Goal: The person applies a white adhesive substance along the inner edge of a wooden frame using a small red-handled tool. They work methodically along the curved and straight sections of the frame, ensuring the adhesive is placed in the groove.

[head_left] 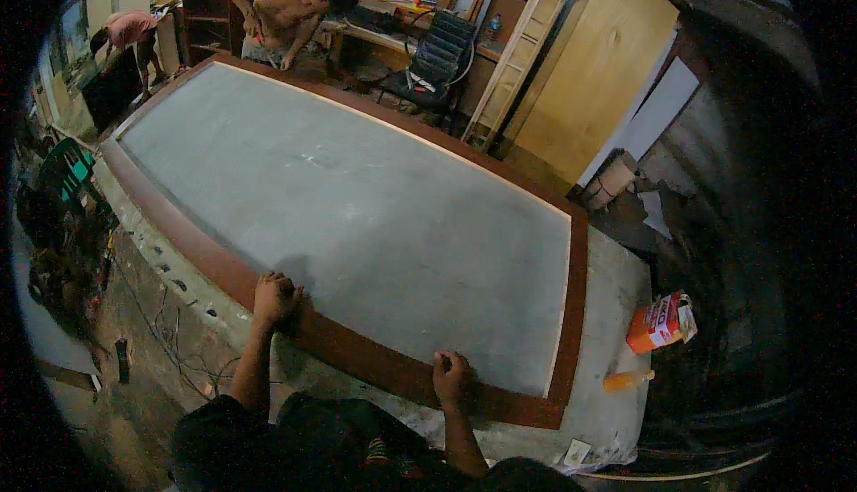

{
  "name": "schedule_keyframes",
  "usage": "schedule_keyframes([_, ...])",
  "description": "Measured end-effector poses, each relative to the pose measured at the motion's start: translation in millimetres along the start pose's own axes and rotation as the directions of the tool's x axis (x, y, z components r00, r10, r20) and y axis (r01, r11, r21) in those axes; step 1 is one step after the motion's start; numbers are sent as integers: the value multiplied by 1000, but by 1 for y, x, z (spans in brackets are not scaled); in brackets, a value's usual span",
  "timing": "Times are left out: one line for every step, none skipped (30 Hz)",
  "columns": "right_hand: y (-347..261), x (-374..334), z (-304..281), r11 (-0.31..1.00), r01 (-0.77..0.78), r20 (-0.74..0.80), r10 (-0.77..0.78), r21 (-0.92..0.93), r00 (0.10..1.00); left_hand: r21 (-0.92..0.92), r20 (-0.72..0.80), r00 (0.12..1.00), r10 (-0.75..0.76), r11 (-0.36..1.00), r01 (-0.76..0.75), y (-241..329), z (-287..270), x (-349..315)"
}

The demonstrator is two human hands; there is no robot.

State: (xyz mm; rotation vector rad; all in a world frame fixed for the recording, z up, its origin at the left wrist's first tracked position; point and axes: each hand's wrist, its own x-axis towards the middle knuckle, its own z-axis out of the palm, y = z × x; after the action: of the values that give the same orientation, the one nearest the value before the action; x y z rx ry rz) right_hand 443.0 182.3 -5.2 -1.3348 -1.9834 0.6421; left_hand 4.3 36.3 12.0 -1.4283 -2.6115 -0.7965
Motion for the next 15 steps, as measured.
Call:
schedule_keyframes([0,0,1,999,-18,1,18,37,1000,27,46,999,5,1000,-7,-1,1,1])
schedule_keyframes([0,-1,0,995,-72,68,67,69,995,58,94,996,8,998,-14,-2,1,1])
schedule_keyframes([-1,-1,0,999,-31,45,31,8,998,100,115,993,19,995,-30,-2,1,2])
schedule_keyframes([-2,-1,-2,998,-25,88,30,-63,996,70,123,992,10,997,-19,-3,1,1])
schedule_keyframes([-3,-1,-4,992,-3,76,13,-125,997,50,106,994,10,999,-16,-3,1,1])
schedule_keyframes([-6,-1,-6,992,-16,125,32,-125,992,34,92,996,14,999,-18,-3,1,1])
schedule_keyframes([-9,0,-9,993,-16,117,30,-115,993,28,63,998,23,999,-25,-3,1,1])
schedule_keyframes([-12,0,-11,995,-6,78,14,-97,997,25,35,999,37,999,-38,-3,2,0])
schedule_keyframes([-16,0,-13,997,-31,86,37,-66,996,32,22,998,53,998,-54,-3,2,0])
schedule_keyframes([-20,1,-14,999,-44,65,46,-25,997,29,10,999,46,999,-46,-3,3,-1])
schedule_keyframes([-24,2,-16,998,-45,86,41,42,995,34,14,999,40,999,-40,-2,4,-1])
schedule_keyframes([-27,3,-17,998,-58,68,59,-17,996,40,-10,999,49,998,-48,-3,5,-2])
schedule_keyframes([-30,4,-19,997,-56,92,61,-50,994,44,13,999,31,999,-32,-2,6,-2])
schedule_keyframes([-32,5,-20,994,-70,116,80,-89,990,50,8,1000,28,998,-28,-2,7,-3])
schedule_keyframes([-34,6,-22,993,-41,124,55,-113,991,61,-21,999,34,998,-33,-2,8,-3])
